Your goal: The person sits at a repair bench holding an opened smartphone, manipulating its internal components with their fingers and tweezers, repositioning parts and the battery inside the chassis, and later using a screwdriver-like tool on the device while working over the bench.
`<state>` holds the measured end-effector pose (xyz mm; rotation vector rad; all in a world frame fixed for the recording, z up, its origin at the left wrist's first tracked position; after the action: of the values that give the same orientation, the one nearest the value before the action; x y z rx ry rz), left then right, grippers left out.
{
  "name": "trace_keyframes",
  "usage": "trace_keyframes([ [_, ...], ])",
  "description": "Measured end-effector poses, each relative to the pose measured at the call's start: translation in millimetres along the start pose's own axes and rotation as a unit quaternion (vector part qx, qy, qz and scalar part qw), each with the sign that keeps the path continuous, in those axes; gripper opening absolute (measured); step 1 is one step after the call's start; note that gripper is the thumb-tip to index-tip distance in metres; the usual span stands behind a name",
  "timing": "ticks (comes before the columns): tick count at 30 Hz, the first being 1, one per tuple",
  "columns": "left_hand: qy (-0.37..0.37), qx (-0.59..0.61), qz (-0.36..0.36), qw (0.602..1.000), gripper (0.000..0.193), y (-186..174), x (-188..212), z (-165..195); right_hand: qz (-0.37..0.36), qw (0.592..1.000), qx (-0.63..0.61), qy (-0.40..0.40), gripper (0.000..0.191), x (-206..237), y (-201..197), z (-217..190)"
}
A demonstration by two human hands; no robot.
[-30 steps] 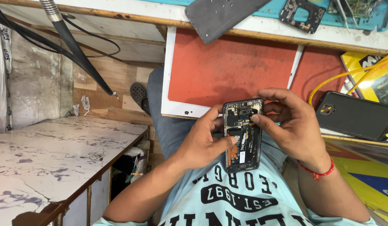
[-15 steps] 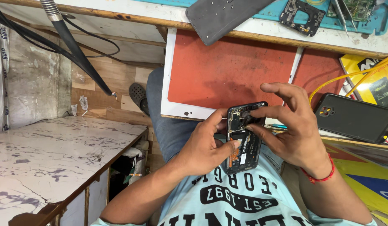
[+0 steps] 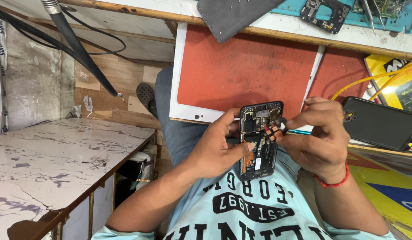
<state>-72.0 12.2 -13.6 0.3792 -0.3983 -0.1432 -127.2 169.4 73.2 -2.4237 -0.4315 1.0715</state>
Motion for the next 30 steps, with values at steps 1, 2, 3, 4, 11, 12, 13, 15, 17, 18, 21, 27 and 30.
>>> trace_keyframes([
  [1, -0.001, -0.006, 0.002, 1.0, 0.056, -0.4, -0.3, -0.4, 0.011, 1.0, 0.014, -0.007, 0.024, 2.1, -0.7, 0.5],
  [2, -0.002, -0.011, 0.003, 1.0, 0.056, -0.7, -0.5, -0.8, 0.022, 0.999, 0.027, -0.013, 0.024, 4.2, -2.0, 0.9],
  [3, -0.003, -0.006, 0.003, 1.0, 0.057, -0.4, -0.7, -0.9, 0.033, 0.998, 0.041, -0.019, 0.024, 6.2, -3.9, 1.5],
  [4, -0.003, 0.0, 0.002, 1.0, 0.058, 0.1, -0.6, -1.1, 0.033, 0.998, 0.043, -0.029, 0.024, 8.0, -4.3, 1.9],
  [11, -0.01, 0.0, 0.003, 1.0, 0.058, 0.1, -1.2, -2.8, 0.033, 0.996, 0.054, -0.057, 0.025, 15.6, -2.2, 6.5],
  [12, -0.008, -0.001, 0.004, 1.0, 0.058, 0.2, -1.3, -2.9, 0.035, 0.996, 0.055, -0.059, 0.025, 15.9, -2.2, 6.2],
  [13, -0.007, -0.001, 0.005, 1.0, 0.058, 0.1, -1.6, -2.9, 0.035, 0.996, 0.051, -0.059, 0.025, 15.6, -2.2, 6.3],
  [15, -0.005, -0.003, 0.005, 1.0, 0.057, 0.0, -1.5, -3.5, 0.037, 0.997, 0.044, -0.058, 0.024, 14.1, -3.1, 5.6],
  [17, -0.003, -0.003, 0.002, 1.0, 0.056, -0.4, -1.4, -4.8, 0.027, 0.998, 0.045, -0.04, 0.024, 11.0, -5.7, 5.9],
  [18, -0.002, -0.004, 0.002, 1.0, 0.056, -0.9, -1.5, -5.6, 0.022, 0.998, 0.046, -0.032, 0.024, 8.6, -6.4, 6.0],
  [21, 0.0, 0.008, 0.001, 1.0, 0.056, -2.4, -1.6, -9.0, -0.007, 0.996, -0.006, 0.093, 0.024, -0.2, -13.5, 20.6],
  [27, 0.003, 0.043, -0.009, 0.999, 0.055, -1.3, -8.0, -14.9, -0.097, 0.956, -0.047, 0.273, 0.02, -5.0, 0.7, 27.4],
  [30, 0.001, 0.028, -0.004, 1.0, 0.054, -2.1, -8.8, -15.9, -0.115, 0.911, -0.057, 0.393, 0.023, 2.1, 13.6, 37.4],
])
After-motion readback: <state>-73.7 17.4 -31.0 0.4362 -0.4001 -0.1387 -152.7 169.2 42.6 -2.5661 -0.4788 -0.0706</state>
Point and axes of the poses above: each hand's wrist, its own x-axis away from the middle knuckle, its own y-axis out of the palm, z = x × y, the point moved 8 cm from there along -x, towards the middle knuckle, and after that the axes turned 5 degrees about z, right-handed, at the moved point
